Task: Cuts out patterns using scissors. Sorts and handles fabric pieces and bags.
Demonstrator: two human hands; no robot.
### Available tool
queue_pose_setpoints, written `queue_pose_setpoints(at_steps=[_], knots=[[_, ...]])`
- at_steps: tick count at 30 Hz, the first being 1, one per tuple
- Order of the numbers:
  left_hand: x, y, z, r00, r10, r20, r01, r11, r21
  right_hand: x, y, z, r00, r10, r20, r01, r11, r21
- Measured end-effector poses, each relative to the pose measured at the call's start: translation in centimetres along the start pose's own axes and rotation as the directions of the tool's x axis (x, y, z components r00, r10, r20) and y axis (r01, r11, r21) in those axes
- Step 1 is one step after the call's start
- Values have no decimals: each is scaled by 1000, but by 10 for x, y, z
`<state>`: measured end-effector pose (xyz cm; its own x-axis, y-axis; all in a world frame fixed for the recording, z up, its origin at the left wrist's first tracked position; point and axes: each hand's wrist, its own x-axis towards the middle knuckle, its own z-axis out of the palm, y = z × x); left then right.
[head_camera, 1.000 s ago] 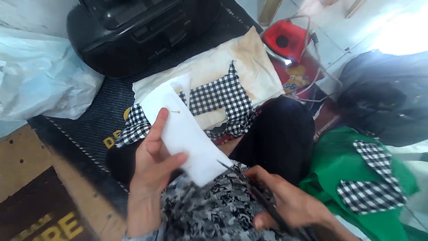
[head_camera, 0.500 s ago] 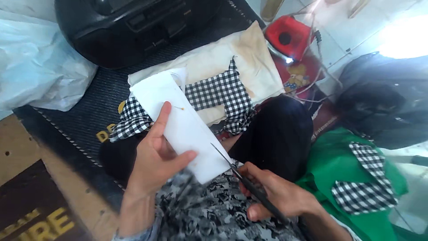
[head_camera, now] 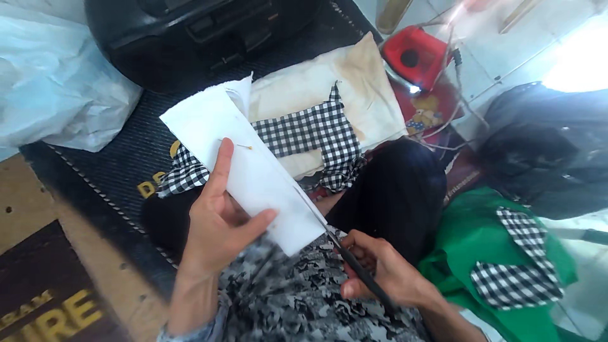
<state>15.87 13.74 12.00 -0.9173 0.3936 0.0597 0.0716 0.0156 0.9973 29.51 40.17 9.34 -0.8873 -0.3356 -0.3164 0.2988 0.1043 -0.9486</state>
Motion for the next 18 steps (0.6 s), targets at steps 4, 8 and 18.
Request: queue_pose_setpoints(at_steps=[4,8,18], knots=[[0,1,-1,999,38,14,-38,999,1,-1,3,3,998,-45,-40,45,999,3],[0,0,-1,998,62,13,-62,998,8,-3,6,6,994,-70,-83,69,997,-15],[4,-6,-2,999,34,-11,-33,999,8,-4,6,5,988,-84,-132,78,996,-50]])
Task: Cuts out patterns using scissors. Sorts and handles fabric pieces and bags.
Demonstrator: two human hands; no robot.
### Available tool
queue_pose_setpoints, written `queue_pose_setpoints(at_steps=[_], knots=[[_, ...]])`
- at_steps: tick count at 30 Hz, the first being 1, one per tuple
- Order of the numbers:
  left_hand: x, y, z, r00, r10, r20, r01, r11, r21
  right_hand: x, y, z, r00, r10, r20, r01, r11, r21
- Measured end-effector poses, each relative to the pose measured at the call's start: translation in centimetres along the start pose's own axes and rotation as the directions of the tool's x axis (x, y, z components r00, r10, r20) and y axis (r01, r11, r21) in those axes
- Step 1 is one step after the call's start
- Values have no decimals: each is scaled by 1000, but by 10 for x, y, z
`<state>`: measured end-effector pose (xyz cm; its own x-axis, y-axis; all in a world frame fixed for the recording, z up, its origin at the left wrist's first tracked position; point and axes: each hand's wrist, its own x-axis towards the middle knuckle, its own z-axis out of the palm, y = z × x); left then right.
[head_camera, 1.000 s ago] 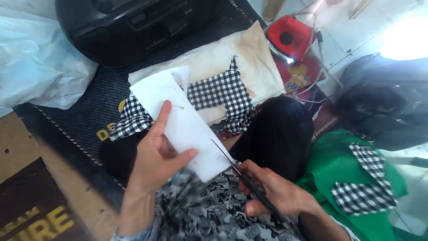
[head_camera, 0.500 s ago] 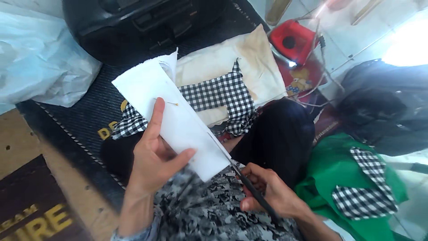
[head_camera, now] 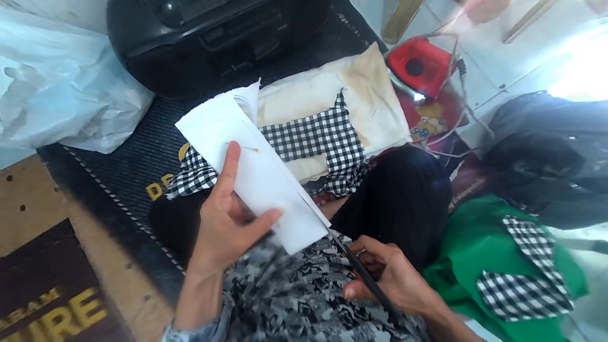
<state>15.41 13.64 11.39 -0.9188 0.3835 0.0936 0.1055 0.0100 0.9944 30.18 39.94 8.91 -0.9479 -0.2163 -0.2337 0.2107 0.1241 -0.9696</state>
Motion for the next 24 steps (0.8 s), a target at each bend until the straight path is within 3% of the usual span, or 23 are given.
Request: queue_pose_setpoints(at_steps=[24], knots=[[-4,8,5,997,66,47,-65,998,-15,8,-3,10,995,-68,-66,65,997,-46]])
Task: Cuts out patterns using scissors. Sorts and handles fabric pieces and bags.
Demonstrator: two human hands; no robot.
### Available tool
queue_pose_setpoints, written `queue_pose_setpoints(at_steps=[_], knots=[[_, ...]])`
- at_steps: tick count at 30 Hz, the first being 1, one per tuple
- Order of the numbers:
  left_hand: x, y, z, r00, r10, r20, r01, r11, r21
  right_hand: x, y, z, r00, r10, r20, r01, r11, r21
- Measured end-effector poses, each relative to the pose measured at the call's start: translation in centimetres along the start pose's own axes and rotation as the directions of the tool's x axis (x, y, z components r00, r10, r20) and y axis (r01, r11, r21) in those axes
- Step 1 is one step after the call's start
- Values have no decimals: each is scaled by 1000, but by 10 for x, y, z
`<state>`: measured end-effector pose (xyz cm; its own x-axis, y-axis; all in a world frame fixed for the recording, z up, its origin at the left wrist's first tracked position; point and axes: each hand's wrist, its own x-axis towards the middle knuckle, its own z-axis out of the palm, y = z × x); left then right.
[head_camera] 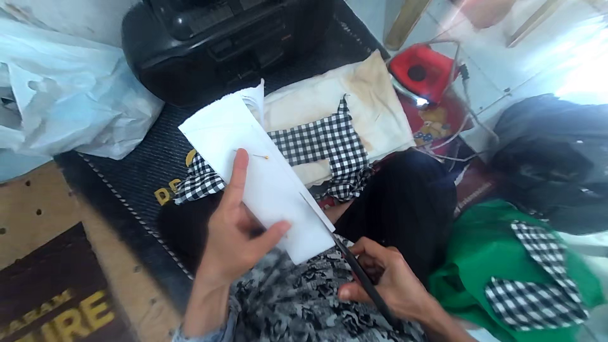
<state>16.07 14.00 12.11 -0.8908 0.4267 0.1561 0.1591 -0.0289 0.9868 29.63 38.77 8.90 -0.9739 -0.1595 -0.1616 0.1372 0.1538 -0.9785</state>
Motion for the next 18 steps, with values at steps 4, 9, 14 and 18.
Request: queue_pose_setpoints(at_steps=[4,9,14,18], knots=[[0,-1,2,1000,-7,2,7,1000,-9,-2,1,2,1000,1,-30,-1,1000,-13],[0,-2,0,1000,4,12,-4,1000,-12,-1,-1,1,1000,23,-7,-23,1000,-4],[-1,4,6,999,33,42,-33,999,-8,6,-8,1,1000,27,15,-27,999,32],[0,5,6,998,60,36,-60,998,-9,8,-11,5,999,44,-17,-44,999,32]])
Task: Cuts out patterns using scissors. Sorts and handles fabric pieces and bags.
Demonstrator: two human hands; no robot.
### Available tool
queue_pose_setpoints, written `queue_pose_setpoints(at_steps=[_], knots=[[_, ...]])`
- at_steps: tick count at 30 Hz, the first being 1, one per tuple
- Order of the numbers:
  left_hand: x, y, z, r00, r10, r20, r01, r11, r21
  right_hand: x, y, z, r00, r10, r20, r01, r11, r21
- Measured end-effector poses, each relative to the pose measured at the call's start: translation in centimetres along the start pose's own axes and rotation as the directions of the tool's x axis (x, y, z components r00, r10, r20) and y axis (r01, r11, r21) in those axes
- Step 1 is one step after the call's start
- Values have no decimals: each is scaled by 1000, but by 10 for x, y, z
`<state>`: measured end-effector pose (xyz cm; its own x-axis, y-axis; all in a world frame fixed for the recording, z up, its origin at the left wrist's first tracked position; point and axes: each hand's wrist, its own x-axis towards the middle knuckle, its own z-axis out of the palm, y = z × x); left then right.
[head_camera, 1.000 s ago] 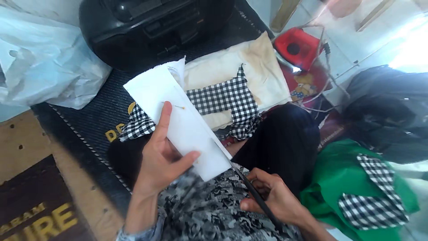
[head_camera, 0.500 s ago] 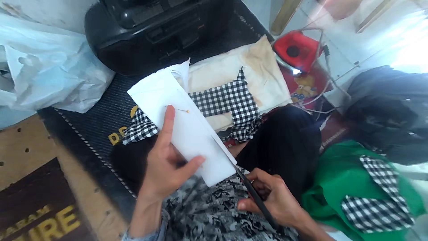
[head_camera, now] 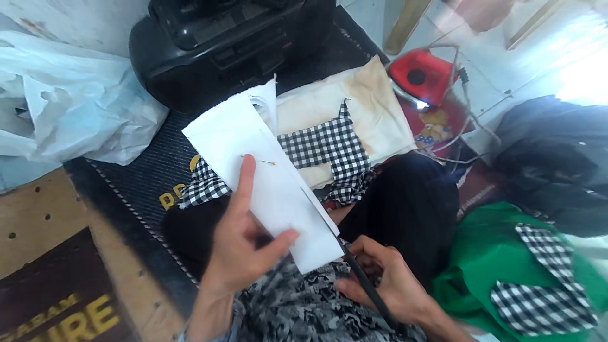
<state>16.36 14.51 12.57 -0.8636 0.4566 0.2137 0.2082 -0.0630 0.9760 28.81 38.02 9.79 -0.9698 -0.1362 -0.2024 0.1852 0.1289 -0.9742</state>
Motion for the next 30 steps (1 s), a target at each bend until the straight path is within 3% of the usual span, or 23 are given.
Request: queue_pose_setpoints(at_steps=[9,17,30], knots=[[-1,0,1,1000,-16,2,16,1000,5,-4,2,3,998,-11,-60,7,998,-69],[-3,3,2,1000,-8,30,8,1000,11,3,-3,0,999,48,10,-48,999,-10],[-4,2,5,999,-6,39,6,1000,-4,5,1,5,998,-28,-53,28,1000,5]])
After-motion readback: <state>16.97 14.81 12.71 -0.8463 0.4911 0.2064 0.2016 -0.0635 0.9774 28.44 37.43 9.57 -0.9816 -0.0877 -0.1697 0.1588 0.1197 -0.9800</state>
